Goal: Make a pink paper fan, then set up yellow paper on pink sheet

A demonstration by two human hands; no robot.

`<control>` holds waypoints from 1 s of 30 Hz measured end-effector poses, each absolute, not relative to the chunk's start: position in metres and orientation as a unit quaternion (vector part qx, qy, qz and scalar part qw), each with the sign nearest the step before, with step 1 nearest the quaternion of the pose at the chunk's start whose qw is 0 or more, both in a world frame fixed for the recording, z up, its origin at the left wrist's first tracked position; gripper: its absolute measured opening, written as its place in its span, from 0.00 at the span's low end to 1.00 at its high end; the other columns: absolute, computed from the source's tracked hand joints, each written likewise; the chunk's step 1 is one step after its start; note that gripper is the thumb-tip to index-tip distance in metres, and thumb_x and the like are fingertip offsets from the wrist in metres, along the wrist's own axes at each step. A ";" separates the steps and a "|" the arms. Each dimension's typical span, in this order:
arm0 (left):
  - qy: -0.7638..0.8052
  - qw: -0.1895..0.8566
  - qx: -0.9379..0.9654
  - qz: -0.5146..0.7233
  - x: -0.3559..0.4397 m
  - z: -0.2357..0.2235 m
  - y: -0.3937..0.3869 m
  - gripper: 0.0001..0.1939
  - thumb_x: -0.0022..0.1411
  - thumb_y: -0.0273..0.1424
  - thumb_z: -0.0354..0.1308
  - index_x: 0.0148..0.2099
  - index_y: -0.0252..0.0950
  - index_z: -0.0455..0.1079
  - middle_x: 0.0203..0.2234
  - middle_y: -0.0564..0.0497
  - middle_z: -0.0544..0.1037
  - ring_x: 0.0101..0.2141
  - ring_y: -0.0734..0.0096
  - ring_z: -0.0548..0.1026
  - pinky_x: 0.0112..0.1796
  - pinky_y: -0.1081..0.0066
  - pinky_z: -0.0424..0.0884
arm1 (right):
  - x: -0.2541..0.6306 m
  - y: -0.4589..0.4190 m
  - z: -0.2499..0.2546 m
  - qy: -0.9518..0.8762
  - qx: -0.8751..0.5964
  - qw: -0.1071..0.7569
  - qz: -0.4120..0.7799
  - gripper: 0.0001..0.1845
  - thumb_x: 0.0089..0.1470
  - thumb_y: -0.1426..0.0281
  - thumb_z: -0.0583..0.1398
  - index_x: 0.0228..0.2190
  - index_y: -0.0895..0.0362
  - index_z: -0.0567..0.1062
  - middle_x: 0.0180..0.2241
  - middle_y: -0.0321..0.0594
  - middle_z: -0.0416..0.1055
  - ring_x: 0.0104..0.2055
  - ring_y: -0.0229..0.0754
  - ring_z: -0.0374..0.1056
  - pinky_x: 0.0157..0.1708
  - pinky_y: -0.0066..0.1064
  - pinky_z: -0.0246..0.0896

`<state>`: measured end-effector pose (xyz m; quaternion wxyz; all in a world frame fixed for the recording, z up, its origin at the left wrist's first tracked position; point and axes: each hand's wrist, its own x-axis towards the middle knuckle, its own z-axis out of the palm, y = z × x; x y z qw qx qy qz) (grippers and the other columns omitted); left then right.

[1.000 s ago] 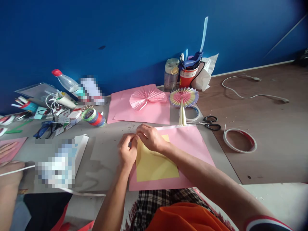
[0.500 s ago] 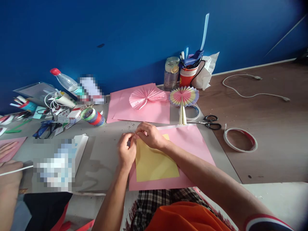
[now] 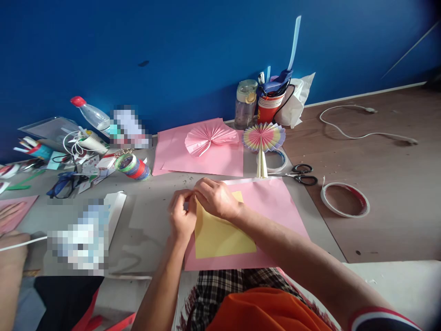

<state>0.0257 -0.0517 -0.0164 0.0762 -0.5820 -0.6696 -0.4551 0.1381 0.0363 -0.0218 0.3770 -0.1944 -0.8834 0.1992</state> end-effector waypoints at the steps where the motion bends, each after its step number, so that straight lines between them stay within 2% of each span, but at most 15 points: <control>1: -0.669 0.075 -0.583 -0.456 0.026 -0.016 -0.052 0.03 0.60 0.26 0.54 0.34 0.36 0.69 0.26 0.52 0.73 0.28 0.74 0.71 0.34 0.72 0.69 | 0.138 0.036 -0.022 -0.885 -0.196 0.374 0.194 0.11 0.61 0.72 0.49 0.30 0.57 0.69 0.29 0.39 0.68 0.30 0.37 0.63 0.30 0.27 0.55; 16: -0.675 0.045 -0.571 -0.464 0.024 -0.018 -0.052 0.05 0.61 0.28 0.54 0.34 0.36 0.70 0.27 0.51 0.74 0.29 0.73 0.72 0.34 0.71 0.69 | 0.140 0.036 -0.018 -0.897 -0.201 0.332 0.210 0.10 0.60 0.74 0.50 0.32 0.58 0.70 0.32 0.43 0.70 0.33 0.39 0.66 0.33 0.29 0.57; 21: -0.672 0.043 -0.572 -0.468 0.025 -0.017 -0.052 0.04 0.60 0.26 0.54 0.34 0.36 0.70 0.26 0.52 0.74 0.29 0.73 0.72 0.34 0.73 0.68 | 0.138 0.037 -0.019 -0.895 -0.199 0.341 0.208 0.09 0.60 0.74 0.50 0.32 0.58 0.69 0.32 0.44 0.70 0.33 0.39 0.66 0.32 0.29 0.57; 30: -0.688 0.039 -0.562 -0.457 0.026 -0.017 -0.052 0.04 0.61 0.28 0.55 0.34 0.36 0.70 0.26 0.52 0.75 0.28 0.74 0.72 0.33 0.73 0.69 | 0.138 0.040 -0.023 -0.874 -0.191 0.356 0.272 0.09 0.58 0.75 0.51 0.32 0.58 0.70 0.34 0.43 0.71 0.35 0.39 0.66 0.35 0.28 0.59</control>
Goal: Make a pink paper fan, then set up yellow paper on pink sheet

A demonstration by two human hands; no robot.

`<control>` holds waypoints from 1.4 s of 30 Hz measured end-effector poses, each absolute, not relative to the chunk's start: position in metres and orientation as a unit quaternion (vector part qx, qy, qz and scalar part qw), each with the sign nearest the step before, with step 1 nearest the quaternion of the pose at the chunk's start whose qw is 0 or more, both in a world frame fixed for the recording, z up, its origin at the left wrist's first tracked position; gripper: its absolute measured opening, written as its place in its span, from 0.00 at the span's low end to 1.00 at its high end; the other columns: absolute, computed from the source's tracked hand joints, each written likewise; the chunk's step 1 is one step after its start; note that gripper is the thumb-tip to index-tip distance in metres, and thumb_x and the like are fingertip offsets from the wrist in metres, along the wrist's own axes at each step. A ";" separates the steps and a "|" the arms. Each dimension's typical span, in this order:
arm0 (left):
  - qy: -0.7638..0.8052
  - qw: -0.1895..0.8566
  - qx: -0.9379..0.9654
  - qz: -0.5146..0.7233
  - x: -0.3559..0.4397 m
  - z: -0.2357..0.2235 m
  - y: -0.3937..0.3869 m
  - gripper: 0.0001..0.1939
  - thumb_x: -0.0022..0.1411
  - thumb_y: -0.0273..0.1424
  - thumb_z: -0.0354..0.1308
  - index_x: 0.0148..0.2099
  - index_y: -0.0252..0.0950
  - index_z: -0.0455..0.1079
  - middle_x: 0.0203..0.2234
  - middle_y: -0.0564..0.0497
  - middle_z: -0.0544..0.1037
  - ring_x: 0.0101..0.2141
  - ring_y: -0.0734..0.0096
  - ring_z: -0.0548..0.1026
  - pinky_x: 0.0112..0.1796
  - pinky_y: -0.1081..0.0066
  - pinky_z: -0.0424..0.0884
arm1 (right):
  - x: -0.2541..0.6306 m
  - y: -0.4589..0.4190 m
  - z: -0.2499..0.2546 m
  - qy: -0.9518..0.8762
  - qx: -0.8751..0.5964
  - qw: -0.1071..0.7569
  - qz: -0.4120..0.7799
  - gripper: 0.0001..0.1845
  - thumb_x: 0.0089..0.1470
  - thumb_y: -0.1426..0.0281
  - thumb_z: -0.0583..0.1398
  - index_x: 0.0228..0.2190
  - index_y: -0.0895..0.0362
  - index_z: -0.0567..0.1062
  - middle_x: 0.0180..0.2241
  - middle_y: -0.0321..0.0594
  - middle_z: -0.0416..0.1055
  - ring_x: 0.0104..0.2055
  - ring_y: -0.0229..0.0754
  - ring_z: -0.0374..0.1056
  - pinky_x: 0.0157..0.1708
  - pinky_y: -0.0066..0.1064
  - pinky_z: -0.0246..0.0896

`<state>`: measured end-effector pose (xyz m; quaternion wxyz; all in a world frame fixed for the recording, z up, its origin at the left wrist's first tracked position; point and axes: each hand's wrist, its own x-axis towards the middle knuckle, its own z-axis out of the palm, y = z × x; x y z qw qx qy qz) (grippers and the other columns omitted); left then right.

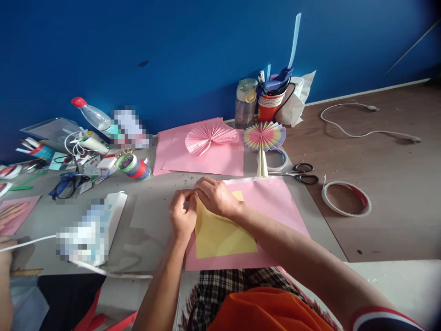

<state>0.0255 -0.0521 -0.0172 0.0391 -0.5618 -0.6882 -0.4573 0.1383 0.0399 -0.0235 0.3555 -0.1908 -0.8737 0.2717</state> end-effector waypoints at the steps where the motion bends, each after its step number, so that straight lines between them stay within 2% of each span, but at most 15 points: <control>1: -0.691 0.036 -0.560 -0.455 0.026 -0.017 -0.052 0.05 0.61 0.29 0.55 0.34 0.36 0.70 0.26 0.52 0.75 0.28 0.74 0.72 0.34 0.73 0.69 | 0.138 0.040 -0.024 -0.867 -0.190 0.361 0.288 0.09 0.58 0.75 0.51 0.32 0.58 0.70 0.33 0.43 0.70 0.35 0.39 0.66 0.35 0.28 0.59; 9: -0.693 0.003 -0.553 -0.463 0.025 -0.018 -0.052 0.04 0.60 0.29 0.55 0.33 0.37 0.71 0.26 0.52 0.75 0.29 0.74 0.72 0.34 0.72 0.69 | 0.136 0.044 -0.020 -0.789 -0.193 0.371 0.450 0.09 0.55 0.77 0.53 0.28 0.57 0.71 0.29 0.37 0.70 0.32 0.36 0.66 0.36 0.26 0.60; 14: -0.693 -0.010 -0.553 -0.463 0.024 -0.019 -0.053 0.05 0.60 0.28 0.55 0.33 0.37 0.71 0.26 0.53 0.74 0.29 0.74 0.72 0.35 0.72 0.68 | 0.135 0.046 -0.019 -0.763 -0.197 0.362 0.498 0.10 0.51 0.79 0.54 0.25 0.57 0.72 0.27 0.34 0.69 0.30 0.35 0.64 0.35 0.25 0.59; 24: -0.691 -0.016 -0.553 -0.464 0.025 -0.019 -0.052 0.04 0.59 0.28 0.55 0.33 0.37 0.71 0.26 0.53 0.74 0.29 0.74 0.71 0.34 0.73 0.68 | 0.134 0.049 -0.024 -0.758 -0.193 0.344 0.519 0.09 0.51 0.77 0.53 0.25 0.57 0.73 0.28 0.35 0.68 0.31 0.35 0.64 0.35 0.26 0.60; 31: -0.700 -0.016 -0.541 -0.466 0.024 -0.021 -0.053 0.03 0.59 0.28 0.55 0.34 0.37 0.70 0.26 0.53 0.73 0.28 0.74 0.71 0.34 0.73 0.68 | 0.135 0.047 -0.021 -0.751 -0.191 0.347 0.529 0.12 0.49 0.80 0.52 0.26 0.57 0.73 0.29 0.36 0.69 0.32 0.35 0.65 0.35 0.26 0.60; 38: -0.683 -0.025 -0.560 -0.469 0.026 -0.018 -0.052 0.04 0.60 0.27 0.54 0.34 0.37 0.69 0.27 0.53 0.74 0.29 0.74 0.71 0.34 0.73 0.68 | 0.132 0.043 -0.025 -0.719 -0.244 0.348 0.550 0.07 0.51 0.74 0.55 0.29 0.57 0.74 0.29 0.35 0.71 0.29 0.35 0.65 0.32 0.26 0.60; 42: -0.696 -0.061 -0.529 -0.482 0.023 -0.021 -0.052 0.03 0.59 0.30 0.56 0.35 0.37 0.70 0.27 0.52 0.74 0.29 0.73 0.72 0.33 0.73 0.69 | 0.132 0.042 -0.023 -0.734 -0.264 0.341 0.524 0.04 0.50 0.72 0.58 0.29 0.57 0.73 0.27 0.34 0.71 0.28 0.34 0.64 0.30 0.26 0.59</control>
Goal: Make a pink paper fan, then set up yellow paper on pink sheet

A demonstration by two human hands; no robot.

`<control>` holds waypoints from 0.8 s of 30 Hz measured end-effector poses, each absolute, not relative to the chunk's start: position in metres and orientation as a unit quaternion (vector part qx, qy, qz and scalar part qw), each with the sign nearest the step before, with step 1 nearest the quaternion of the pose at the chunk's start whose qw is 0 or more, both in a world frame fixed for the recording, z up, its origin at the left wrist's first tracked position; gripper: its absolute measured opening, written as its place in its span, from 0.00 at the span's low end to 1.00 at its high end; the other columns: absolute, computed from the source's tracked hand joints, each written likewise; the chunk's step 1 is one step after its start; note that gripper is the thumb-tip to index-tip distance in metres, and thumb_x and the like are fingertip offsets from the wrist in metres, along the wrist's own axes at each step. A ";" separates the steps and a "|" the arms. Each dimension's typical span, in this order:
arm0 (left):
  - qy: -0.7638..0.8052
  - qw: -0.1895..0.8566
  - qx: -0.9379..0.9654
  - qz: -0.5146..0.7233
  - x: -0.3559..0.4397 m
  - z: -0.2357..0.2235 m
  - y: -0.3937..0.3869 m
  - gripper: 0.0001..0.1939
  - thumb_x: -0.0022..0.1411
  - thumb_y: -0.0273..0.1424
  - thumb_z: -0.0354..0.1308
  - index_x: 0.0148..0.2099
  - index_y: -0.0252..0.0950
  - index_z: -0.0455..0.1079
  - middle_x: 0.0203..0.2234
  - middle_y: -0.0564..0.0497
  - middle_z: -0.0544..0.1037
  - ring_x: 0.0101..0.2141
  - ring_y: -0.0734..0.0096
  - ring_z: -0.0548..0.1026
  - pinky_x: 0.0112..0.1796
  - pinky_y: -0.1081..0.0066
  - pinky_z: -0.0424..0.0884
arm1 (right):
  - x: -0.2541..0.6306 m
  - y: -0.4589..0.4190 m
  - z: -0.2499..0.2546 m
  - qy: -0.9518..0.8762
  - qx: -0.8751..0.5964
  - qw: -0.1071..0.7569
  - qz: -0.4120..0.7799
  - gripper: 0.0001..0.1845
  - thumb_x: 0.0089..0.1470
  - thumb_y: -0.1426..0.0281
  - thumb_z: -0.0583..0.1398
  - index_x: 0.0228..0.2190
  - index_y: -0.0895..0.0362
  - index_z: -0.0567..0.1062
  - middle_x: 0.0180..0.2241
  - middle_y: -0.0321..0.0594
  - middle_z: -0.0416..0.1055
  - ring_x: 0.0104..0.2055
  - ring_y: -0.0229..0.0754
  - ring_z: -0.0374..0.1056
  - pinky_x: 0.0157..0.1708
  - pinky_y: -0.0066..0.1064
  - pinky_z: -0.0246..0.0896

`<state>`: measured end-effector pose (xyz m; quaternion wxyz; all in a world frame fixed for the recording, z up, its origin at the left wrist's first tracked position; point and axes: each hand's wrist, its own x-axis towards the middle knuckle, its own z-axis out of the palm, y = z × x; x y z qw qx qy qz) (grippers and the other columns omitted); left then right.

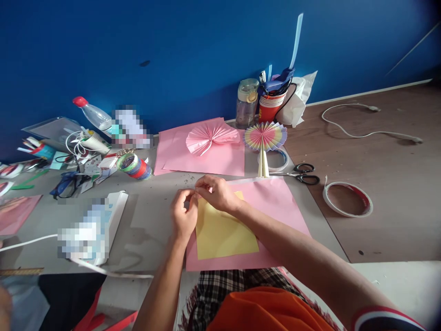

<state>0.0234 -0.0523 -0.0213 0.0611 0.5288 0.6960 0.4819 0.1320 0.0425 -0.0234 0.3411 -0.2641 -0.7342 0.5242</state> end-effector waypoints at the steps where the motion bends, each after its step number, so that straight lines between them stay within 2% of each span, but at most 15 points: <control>1: 0.699 0.078 0.518 0.487 0.023 -0.022 -0.053 0.04 0.60 0.31 0.56 0.35 0.37 0.70 0.27 0.52 0.75 0.28 0.74 0.72 0.32 0.73 0.69 | 0.132 0.043 -0.023 -0.742 -0.264 0.341 0.513 0.03 0.50 0.72 0.58 0.29 0.57 0.73 0.27 0.34 0.71 0.28 0.34 0.64 0.30 0.26 0.58; 7: 0.714 0.159 0.440 0.521 0.022 -0.017 -0.053 0.07 0.59 0.34 0.56 0.34 0.36 0.71 0.24 0.53 0.75 0.27 0.74 0.73 0.30 0.75 0.70 | 0.133 0.041 -0.025 -0.779 -0.228 0.359 0.461 0.08 0.53 0.76 0.55 0.32 0.57 0.74 0.31 0.37 0.72 0.31 0.35 0.65 0.34 0.26 0.59; 13: 0.712 0.199 0.397 0.545 0.024 -0.014 -0.051 0.08 0.57 0.35 0.56 0.34 0.35 0.71 0.22 0.55 0.73 0.25 0.75 0.71 0.30 0.75 0.68 | 0.134 0.036 -0.020 -0.736 -0.290 0.358 0.496 0.06 0.49 0.76 0.56 0.30 0.57 0.73 0.27 0.35 0.72 0.27 0.34 0.64 0.30 0.25 0.58; 19: 0.720 0.114 0.427 0.535 0.019 -0.024 -0.053 0.08 0.59 0.34 0.55 0.34 0.35 0.70 0.25 0.54 0.73 0.27 0.75 0.71 0.32 0.75 0.68 | 0.137 0.031 -0.011 -0.657 -0.311 0.293 0.620 0.08 0.46 0.76 0.55 0.28 0.58 0.74 0.23 0.34 0.70 0.23 0.33 0.62 0.24 0.24 0.58; 24: 0.682 -0.009 0.531 0.503 0.020 -0.026 -0.053 0.04 0.61 0.31 0.55 0.37 0.36 0.69 0.29 0.51 0.74 0.32 0.73 0.72 0.36 0.71 0.70 | 0.136 0.030 -0.007 -0.539 -0.278 0.278 0.745 0.05 0.45 0.74 0.56 0.25 0.59 0.72 0.20 0.34 0.69 0.24 0.34 0.65 0.27 0.26 0.62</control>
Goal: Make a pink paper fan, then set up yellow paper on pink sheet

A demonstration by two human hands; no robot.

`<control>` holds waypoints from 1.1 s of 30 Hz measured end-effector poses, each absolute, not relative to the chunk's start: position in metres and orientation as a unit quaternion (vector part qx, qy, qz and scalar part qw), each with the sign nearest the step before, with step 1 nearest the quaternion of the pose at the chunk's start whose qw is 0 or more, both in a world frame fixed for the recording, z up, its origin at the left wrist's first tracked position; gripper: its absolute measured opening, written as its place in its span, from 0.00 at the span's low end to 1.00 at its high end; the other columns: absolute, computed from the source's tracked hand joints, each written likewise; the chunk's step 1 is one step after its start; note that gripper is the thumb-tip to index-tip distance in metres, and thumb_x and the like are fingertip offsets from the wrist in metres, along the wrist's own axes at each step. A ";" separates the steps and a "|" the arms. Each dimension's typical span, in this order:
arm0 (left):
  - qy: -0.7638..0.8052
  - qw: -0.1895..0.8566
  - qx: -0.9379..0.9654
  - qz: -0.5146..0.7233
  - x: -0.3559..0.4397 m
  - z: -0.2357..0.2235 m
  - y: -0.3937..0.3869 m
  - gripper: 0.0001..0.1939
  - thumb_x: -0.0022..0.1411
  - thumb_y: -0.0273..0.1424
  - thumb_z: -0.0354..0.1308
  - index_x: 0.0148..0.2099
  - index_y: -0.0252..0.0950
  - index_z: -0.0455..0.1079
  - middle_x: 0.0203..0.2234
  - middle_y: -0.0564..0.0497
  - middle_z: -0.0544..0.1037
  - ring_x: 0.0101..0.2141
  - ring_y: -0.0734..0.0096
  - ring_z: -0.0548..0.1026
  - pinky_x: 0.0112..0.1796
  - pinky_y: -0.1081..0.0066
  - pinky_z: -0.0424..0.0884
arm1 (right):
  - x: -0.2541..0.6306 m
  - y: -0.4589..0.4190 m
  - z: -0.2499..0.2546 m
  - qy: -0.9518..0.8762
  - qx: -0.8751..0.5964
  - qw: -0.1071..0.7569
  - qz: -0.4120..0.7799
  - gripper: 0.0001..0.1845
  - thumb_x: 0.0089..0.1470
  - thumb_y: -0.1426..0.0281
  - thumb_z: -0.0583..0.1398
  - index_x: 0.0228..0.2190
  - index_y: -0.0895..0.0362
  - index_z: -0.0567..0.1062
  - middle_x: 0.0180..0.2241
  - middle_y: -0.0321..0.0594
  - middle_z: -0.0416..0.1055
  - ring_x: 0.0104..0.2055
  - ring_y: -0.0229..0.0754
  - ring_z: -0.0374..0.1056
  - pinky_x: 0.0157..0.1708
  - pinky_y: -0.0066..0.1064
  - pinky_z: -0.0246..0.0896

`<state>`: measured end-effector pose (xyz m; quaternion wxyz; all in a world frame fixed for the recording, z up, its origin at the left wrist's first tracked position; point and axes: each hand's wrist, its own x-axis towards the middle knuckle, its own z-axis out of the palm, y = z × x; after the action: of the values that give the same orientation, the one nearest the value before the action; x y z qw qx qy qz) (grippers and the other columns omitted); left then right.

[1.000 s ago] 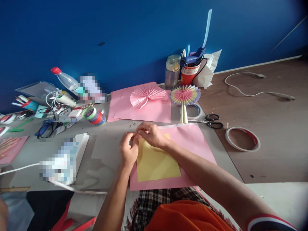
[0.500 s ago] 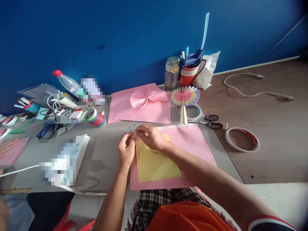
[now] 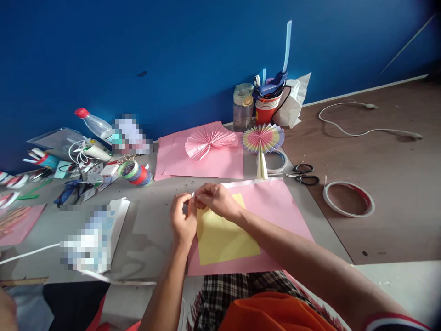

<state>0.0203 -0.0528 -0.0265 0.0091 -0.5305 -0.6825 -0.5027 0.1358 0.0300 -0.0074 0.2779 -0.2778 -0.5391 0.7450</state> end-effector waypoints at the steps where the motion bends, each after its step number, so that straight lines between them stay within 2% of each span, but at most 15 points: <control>1: -0.670 0.035 -0.551 -0.496 0.021 -0.025 -0.052 0.04 0.61 0.30 0.55 0.37 0.36 0.69 0.30 0.51 0.74 0.32 0.73 0.72 0.37 0.71 0.70 | 0.136 0.030 -0.006 -0.515 -0.274 0.276 0.764 0.04 0.44 0.73 0.57 0.25 0.59 0.72 0.20 0.34 0.69 0.24 0.34 0.66 0.28 0.27 0.63; 5: -0.641 0.096 -0.593 -0.477 0.025 -0.021 -0.051 0.04 0.61 0.26 0.55 0.38 0.36 0.70 0.32 0.49 0.75 0.34 0.72 0.74 0.38 0.70 0.70 | 0.139 0.031 -0.003 -0.434 -0.261 0.264 0.821 0.05 0.42 0.70 0.61 0.24 0.60 0.72 0.20 0.35 0.71 0.24 0.34 0.66 0.28 0.27 0.63; 11: -0.657 0.039 -0.578 -0.482 0.024 -0.022 -0.053 0.07 0.62 0.29 0.54 0.41 0.37 0.72 0.32 0.50 0.76 0.34 0.71 0.74 0.38 0.69 0.71 | 0.140 0.033 -0.007 -0.405 -0.251 0.256 0.841 0.08 0.39 0.68 0.64 0.24 0.60 0.73 0.21 0.35 0.72 0.24 0.34 0.67 0.30 0.27 0.64; 18: -0.676 -0.106 -0.530 -0.501 0.020 -0.020 -0.052 0.11 0.61 0.35 0.57 0.44 0.37 0.74 0.36 0.48 0.77 0.38 0.67 0.75 0.42 0.67 0.71 | 0.138 0.035 -0.009 -0.392 -0.281 0.254 0.838 0.06 0.40 0.71 0.63 0.25 0.59 0.72 0.21 0.35 0.72 0.24 0.34 0.67 0.29 0.28 0.63; 22: -0.638 -0.267 -0.494 -0.528 0.019 -0.012 -0.055 0.16 0.59 0.38 0.59 0.47 0.37 0.74 0.43 0.45 0.76 0.44 0.63 0.74 0.46 0.66 0.71 | 0.138 0.038 -0.011 -0.402 -0.309 0.262 0.821 0.05 0.41 0.72 0.62 0.23 0.58 0.70 0.18 0.34 0.70 0.22 0.34 0.66 0.27 0.26 0.61; 25: -0.594 -0.384 -0.443 -0.551 0.019 -0.010 -0.056 0.17 0.60 0.38 0.57 0.49 0.39 0.73 0.41 0.46 0.77 0.36 0.67 0.76 0.39 0.66 0.74 | 0.139 0.039 -0.011 -0.400 -0.306 0.265 0.822 0.06 0.42 0.71 0.62 0.22 0.58 0.69 0.16 0.32 0.68 0.20 0.33 0.63 0.24 0.25 0.59; 27: -0.604 -0.379 -0.433 -0.551 0.021 -0.010 -0.054 0.15 0.60 0.38 0.57 0.48 0.39 0.73 0.37 0.48 0.77 0.31 0.71 0.75 0.35 0.68 0.74 | 0.139 0.040 -0.012 -0.392 -0.305 0.260 0.828 0.07 0.40 0.71 0.63 0.22 0.58 0.69 0.15 0.32 0.67 0.19 0.33 0.63 0.23 0.25 0.59; 31: -0.645 -0.240 -0.486 -0.539 0.026 -0.016 -0.047 0.12 0.58 0.35 0.59 0.44 0.38 0.75 0.39 0.47 0.76 0.40 0.68 0.74 0.44 0.68 0.71 | 0.140 0.042 -0.013 -0.382 -0.300 0.253 0.837 0.09 0.37 0.71 0.65 0.22 0.58 0.68 0.16 0.31 0.67 0.21 0.32 0.64 0.25 0.24 0.60; 33: -0.638 -0.219 -0.504 -0.539 0.026 -0.020 -0.046 0.12 0.60 0.34 0.58 0.45 0.38 0.74 0.40 0.47 0.75 0.42 0.67 0.73 0.46 0.66 0.71 | 0.141 0.043 -0.013 -0.378 -0.288 0.252 0.843 0.10 0.36 0.70 0.66 0.22 0.58 0.69 0.17 0.32 0.68 0.21 0.32 0.64 0.26 0.24 0.60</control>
<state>0.0264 -0.0456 -0.0199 -0.2185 -0.5037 -0.6384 -0.5395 0.1408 0.0431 -0.0133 0.2517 -0.2877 -0.3779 0.8432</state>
